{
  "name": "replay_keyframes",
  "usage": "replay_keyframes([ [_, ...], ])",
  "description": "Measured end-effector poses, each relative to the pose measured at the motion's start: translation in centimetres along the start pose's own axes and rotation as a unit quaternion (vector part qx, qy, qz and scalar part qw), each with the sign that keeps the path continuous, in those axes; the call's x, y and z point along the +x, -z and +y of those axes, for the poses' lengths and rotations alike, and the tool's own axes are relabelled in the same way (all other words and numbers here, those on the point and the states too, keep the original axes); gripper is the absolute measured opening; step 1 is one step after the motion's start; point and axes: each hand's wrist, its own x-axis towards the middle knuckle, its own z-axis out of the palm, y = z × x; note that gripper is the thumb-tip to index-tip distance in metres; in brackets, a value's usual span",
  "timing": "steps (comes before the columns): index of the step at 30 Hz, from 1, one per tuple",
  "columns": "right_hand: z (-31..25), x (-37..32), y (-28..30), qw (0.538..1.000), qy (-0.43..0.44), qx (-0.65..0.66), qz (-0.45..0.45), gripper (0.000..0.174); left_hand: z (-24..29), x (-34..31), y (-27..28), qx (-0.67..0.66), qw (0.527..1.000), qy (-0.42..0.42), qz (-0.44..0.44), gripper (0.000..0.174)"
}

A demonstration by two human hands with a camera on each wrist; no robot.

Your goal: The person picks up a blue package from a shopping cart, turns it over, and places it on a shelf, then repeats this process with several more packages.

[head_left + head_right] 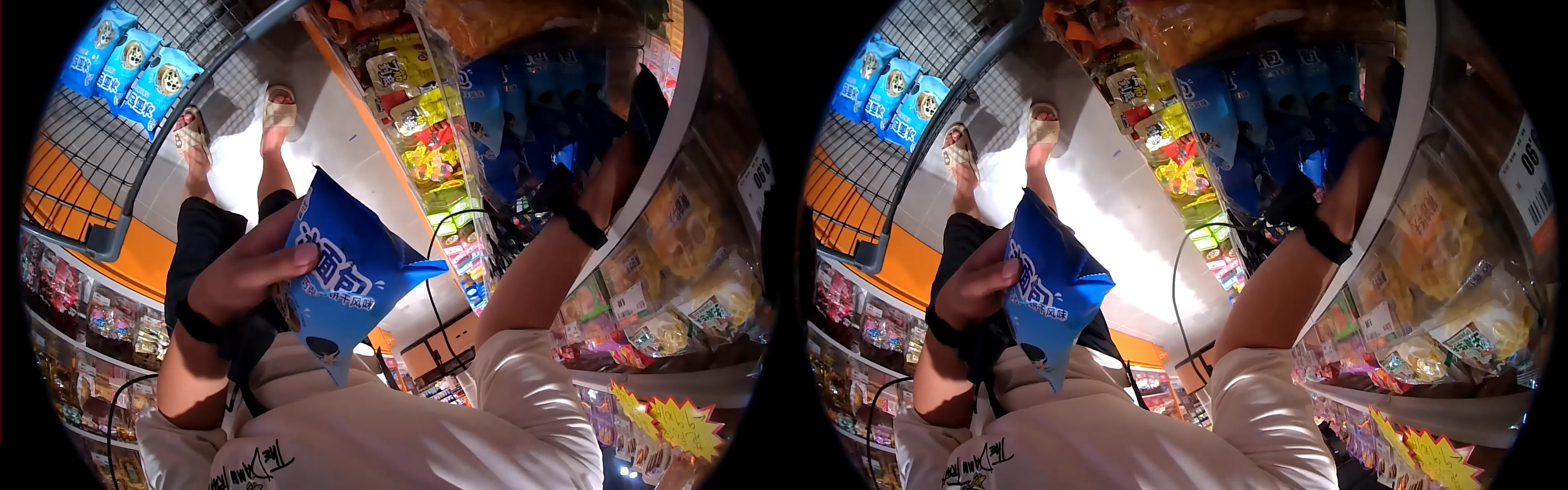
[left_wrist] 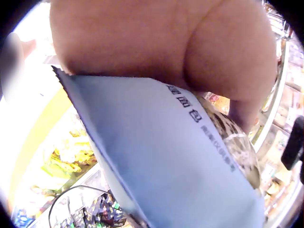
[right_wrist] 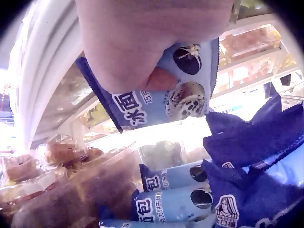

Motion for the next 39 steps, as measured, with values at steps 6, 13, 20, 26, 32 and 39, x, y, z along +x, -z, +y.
replay_keyframes([
  [6, 1.0, 1.9, -1.3, 1.000, 0.009, -0.018, -0.016, 0.063, -0.7, -0.1, -0.1, -0.027, 0.999, -0.005, -0.026, 0.062],
  [13, 4.0, 5.7, -4.7, 0.995, 0.037, -0.075, -0.054, 0.067, -0.7, -0.5, -0.1, -0.044, 0.999, -0.006, -0.021, 0.063],
  [20, 5.1, 7.3, -7.1, 0.991, 0.055, -0.105, -0.069, 0.071, -1.2, -0.2, 0.1, -0.027, 0.999, 0.010, -0.030, 0.064],
  [26, 6.6, 7.7, -7.5, 0.986, 0.054, -0.123, -0.102, 0.074, -1.0, 0.3, -0.5, -0.006, 0.999, 0.010, -0.034, 0.063],
  [32, 4.1, 7.4, -8.1, 0.988, 0.084, -0.101, -0.081, 0.078, -0.9, 0.6, -0.6, -0.006, 1.000, 0.007, -0.028, 0.064],
  [39, 2.1, 6.6, -7.9, 0.991, 0.095, -0.073, -0.057, 0.081, -0.3, 0.6, -0.6, 0.027, 0.999, 0.003, -0.036, 0.064],
])
